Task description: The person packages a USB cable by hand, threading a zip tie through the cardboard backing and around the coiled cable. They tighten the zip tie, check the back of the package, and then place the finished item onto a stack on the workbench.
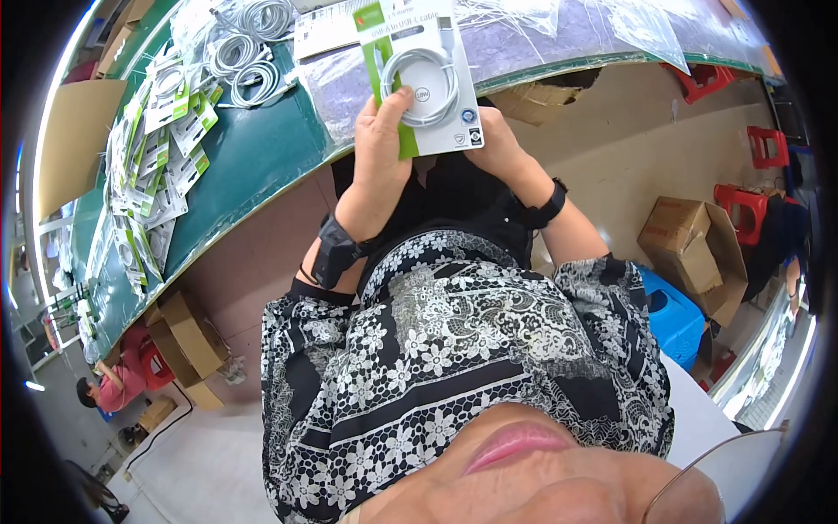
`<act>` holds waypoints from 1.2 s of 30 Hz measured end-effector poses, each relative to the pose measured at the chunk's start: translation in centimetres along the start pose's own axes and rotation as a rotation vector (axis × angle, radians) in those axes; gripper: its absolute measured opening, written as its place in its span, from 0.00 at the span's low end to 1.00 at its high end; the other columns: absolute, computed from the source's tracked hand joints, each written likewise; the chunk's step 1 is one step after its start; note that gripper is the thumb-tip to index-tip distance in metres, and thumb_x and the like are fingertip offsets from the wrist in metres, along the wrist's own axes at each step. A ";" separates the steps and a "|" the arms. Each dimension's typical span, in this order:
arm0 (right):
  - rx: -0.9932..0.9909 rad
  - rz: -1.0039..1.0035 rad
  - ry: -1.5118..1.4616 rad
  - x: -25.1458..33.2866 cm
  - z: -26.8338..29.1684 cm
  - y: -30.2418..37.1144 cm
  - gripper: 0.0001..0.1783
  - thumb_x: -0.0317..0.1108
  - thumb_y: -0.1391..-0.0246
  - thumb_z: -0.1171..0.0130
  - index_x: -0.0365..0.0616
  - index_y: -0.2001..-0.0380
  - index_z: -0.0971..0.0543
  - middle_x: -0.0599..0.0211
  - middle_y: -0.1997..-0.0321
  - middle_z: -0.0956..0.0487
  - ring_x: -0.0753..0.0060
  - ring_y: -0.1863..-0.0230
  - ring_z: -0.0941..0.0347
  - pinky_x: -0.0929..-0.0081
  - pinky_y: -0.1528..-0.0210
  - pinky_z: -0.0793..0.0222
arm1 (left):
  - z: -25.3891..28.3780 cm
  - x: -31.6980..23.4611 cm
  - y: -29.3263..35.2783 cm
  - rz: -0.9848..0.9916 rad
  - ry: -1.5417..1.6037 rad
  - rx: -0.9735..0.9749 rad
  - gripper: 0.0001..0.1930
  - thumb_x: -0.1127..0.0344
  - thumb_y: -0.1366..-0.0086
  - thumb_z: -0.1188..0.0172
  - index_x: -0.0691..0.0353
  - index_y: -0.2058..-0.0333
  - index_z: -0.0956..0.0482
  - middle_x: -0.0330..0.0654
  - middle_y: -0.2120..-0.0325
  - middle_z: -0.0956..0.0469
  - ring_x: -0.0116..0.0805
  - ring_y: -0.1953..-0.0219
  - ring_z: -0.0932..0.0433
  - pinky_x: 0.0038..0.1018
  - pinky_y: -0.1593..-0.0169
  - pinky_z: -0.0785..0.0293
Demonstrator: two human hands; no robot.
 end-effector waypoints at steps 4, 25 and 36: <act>-0.064 -0.423 -0.348 -1.2 -0.4 0.7 0.12 0.33 0.44 0.41 0.38 0.59 0.25 0.66 0.71 0.22 0.74 0.71 0.25 0.75 0.66 0.29 | 0.9 0.9 -0.4 -0.036 -0.055 -0.004 0.12 0.69 0.36 0.46 0.67 0.55 0.27 0.40 0.62 0.24 0.27 0.63 0.23 0.24 0.57 0.25; -0.181 -0.462 0.072 2.3 3.8 -2.0 0.25 0.37 0.49 0.35 0.45 0.48 0.29 0.67 0.54 0.27 0.75 0.55 0.31 0.73 0.50 0.35 | 1.9 2.2 -0.2 -0.234 -0.496 0.083 0.10 0.67 0.34 0.47 0.69 0.60 0.26 0.38 0.70 0.22 0.22 0.69 0.25 0.20 0.67 0.27; 0.057 0.326 0.509 5.3 2.8 -5.3 0.11 0.34 0.59 0.34 0.48 0.69 0.23 0.71 0.67 0.25 0.68 0.61 0.29 0.70 0.55 0.40 | 1.0 1.7 1.3 -0.346 -0.694 0.146 0.09 0.70 0.42 0.41 0.68 0.65 0.25 0.37 0.77 0.24 0.19 0.75 0.29 0.20 0.71 0.31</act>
Point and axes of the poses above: each hand's wrist, its own y-axis away from the middle knuckle, its own z-axis out of the back of the hand, x = y × z, the point moved 3 cm from there along -y, towards the middle knuckle
